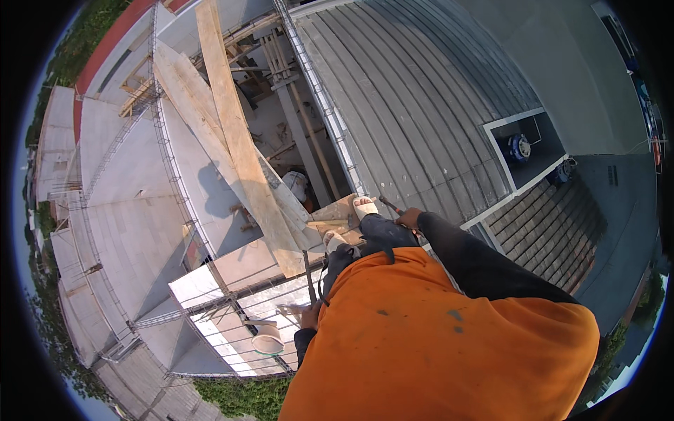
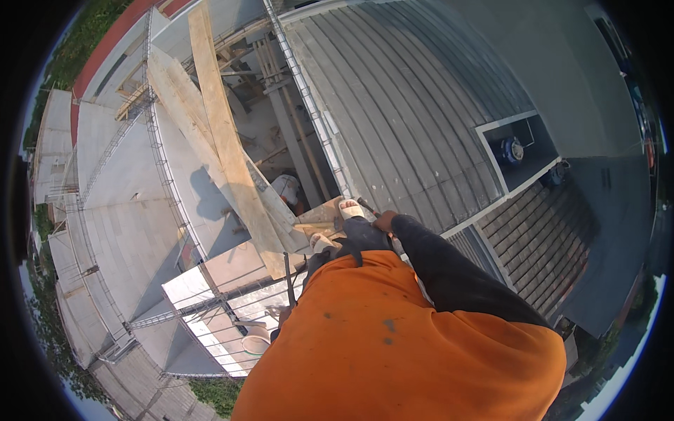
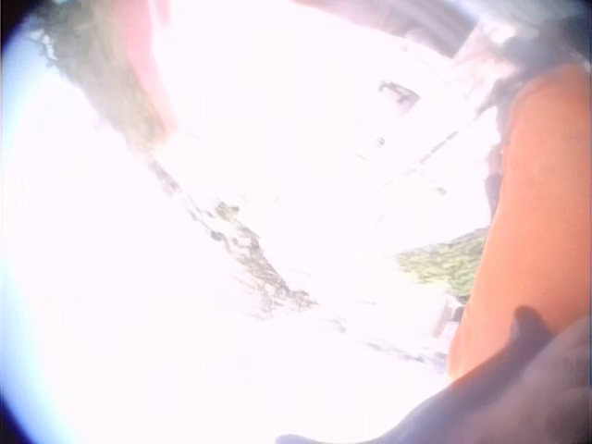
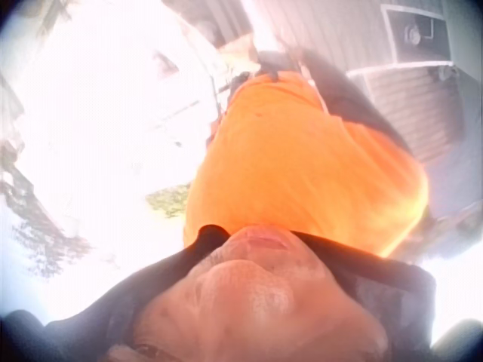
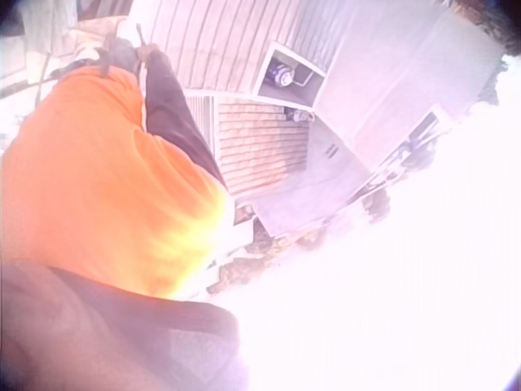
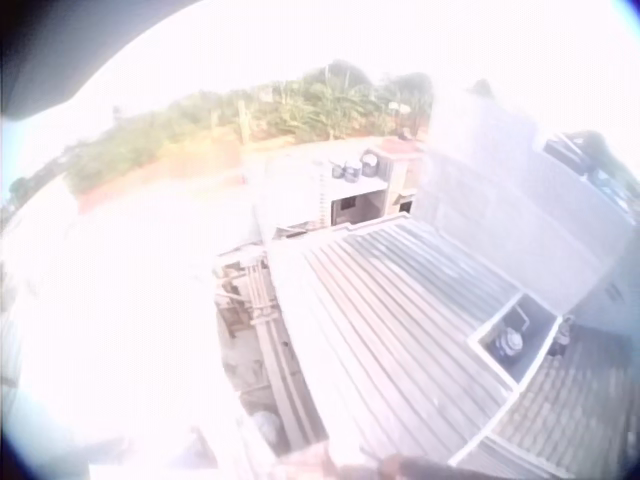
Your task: The person works with another person to position a long wooden board against a rebar structure on a construction site, then moves to another area of the structure and handles rebar ties.
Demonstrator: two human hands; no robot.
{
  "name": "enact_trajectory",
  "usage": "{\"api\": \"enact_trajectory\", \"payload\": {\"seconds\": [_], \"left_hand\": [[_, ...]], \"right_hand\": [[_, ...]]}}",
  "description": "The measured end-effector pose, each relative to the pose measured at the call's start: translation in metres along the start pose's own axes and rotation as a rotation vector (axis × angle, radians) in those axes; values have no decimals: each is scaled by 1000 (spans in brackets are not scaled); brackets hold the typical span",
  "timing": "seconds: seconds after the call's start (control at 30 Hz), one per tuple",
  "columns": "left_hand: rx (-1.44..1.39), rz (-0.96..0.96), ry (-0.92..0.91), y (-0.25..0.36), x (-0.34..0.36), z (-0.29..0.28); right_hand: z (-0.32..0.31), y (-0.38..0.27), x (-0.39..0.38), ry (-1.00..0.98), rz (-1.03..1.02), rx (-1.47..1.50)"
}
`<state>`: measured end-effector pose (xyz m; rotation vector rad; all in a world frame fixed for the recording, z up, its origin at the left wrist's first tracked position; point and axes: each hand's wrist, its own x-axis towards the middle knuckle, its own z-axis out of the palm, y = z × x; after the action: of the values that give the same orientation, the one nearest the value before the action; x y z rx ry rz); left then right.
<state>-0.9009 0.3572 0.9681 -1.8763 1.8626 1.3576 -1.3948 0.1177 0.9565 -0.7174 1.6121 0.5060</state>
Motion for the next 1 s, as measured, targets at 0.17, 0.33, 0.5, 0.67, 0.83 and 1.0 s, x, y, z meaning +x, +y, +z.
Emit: {"api": "enact_trajectory", "payload": {"seconds": [0.17, 0.33, 0.5, 0.67, 0.83, 1.0], "left_hand": [[-10, 56, -45, -20, 15, 16], [-312, -239, -33, 0, 5, -30], [-643, -498, -78, 92, 10, -101], [-590, -368, -107, 88, 18, -109], [-505, -279, -21, 63, 7, -105], [-667, -549, -54, 95, 6, -112]], "right_hand": [[5, 52, 52, 63, -89, -35], [18, 34, 39, 68, -61, 51], [39, 73, 70, 78, -87, 178], [63, 115, 121, 131, -242, 194], [61, 77, 90, 100, -198, 233], [61, 88, 99, 77, -159, 225]]}}
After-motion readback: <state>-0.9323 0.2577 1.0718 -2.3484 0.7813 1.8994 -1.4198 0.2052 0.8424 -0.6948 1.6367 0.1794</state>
